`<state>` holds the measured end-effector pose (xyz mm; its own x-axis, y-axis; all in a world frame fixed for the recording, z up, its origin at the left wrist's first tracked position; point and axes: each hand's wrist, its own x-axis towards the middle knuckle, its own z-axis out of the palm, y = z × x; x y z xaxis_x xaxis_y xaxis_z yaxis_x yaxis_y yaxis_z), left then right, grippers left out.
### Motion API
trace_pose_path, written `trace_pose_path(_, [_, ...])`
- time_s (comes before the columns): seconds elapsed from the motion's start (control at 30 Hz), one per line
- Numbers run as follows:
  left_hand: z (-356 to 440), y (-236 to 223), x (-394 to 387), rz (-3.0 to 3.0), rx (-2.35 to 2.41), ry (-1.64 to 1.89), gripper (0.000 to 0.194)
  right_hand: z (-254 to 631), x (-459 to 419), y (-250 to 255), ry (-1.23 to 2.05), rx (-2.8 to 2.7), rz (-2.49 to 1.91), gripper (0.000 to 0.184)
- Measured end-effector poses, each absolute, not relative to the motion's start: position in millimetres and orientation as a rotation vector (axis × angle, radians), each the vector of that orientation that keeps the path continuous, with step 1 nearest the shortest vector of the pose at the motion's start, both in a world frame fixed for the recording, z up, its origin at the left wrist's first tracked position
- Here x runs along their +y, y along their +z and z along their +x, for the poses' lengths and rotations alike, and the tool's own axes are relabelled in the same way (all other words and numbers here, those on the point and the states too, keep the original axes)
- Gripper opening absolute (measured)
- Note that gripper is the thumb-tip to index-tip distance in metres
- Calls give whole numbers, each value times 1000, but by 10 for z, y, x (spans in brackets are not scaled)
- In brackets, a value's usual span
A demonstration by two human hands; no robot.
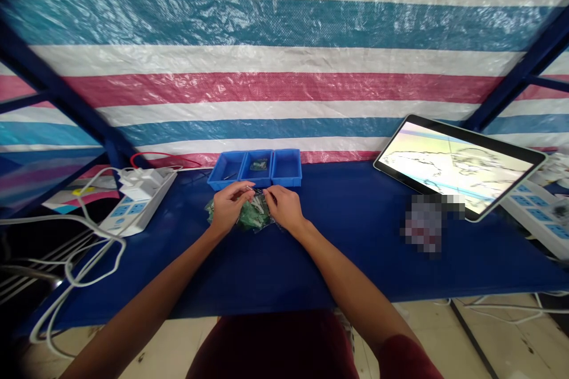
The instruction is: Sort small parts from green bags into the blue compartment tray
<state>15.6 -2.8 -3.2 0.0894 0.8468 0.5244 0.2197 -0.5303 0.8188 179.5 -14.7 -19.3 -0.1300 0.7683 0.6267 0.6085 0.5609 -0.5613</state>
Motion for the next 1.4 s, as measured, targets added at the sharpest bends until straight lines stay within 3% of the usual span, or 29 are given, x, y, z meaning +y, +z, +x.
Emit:
trace_pose_path(0.53, [134, 21, -44, 1999, 1178, 1289, 40, 1797, -158, -187, 218, -1824, -1127, 36])
trace_pose_path(1.4, [139, -60, -7, 1813, 1058, 1309, 26, 1797, -157, -181, 207, -1845, -1152, 35])
